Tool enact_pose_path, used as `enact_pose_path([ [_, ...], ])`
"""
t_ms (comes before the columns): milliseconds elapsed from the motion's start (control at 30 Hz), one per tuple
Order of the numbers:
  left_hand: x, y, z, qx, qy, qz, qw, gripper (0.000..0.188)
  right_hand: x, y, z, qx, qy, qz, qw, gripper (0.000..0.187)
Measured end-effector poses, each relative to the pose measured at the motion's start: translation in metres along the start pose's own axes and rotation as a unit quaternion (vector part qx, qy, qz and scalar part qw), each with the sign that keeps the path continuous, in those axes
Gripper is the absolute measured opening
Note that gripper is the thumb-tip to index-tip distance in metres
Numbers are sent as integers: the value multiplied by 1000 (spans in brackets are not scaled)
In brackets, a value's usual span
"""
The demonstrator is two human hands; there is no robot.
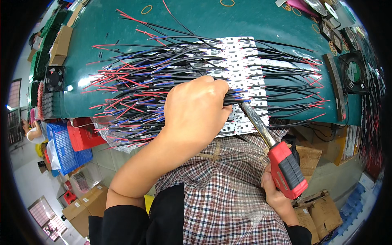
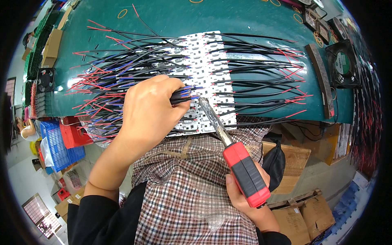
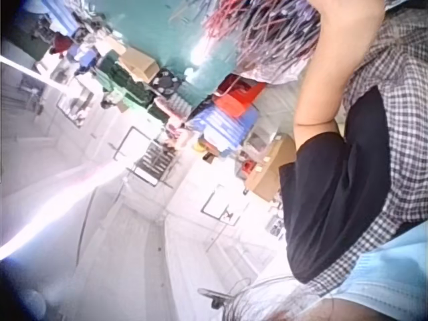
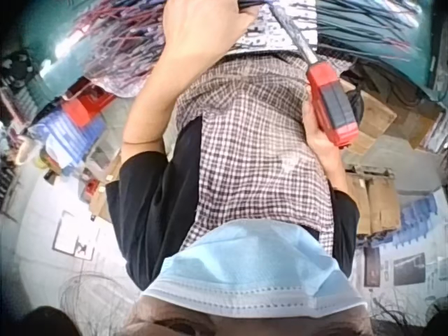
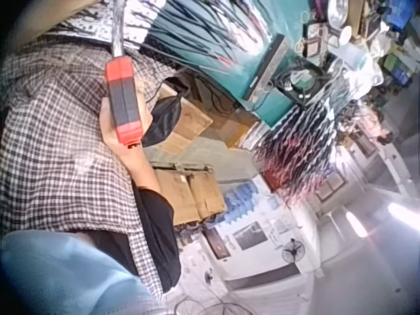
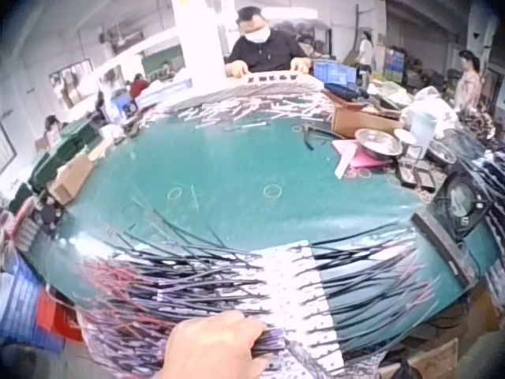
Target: The person solders bundles of wires onto circuit boards using a handheld soldering iron, positioning the wire ends against the boards by hand.
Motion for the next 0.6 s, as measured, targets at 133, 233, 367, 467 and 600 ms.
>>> enact_pose_path([
  [133,4,1,-3,-12,-10,-5,1000,19,-1,0,-2,-6,-4,1,1000,19],
  [233,8,2,-5,-16,-20,-14,1000,19,-4,-2,-3,14,16,7,1000,19],
  [367,9,0,-5,-17,-26,-26,999,20,-1,-2,0,16,-6,-7,1000,19],
  [467,10,0,-7,-21,-25,-28,999,22,-2,-2,-1,-17,-5,8,1000,19],
  [600,12,1,-8,-25,-32,-33,999,17,-4,-3,-2,-24,-23,0,999,19],
])
Point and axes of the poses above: each hand's wrist, its own z-axis away from the middle knuckle, its own y-axis out of the back of the hand, x = y × z, the point moved 3 cm from there along -z, towards the middle knuckle, and after that the axes turned 10 degrees about y, right-handed, at the moved point
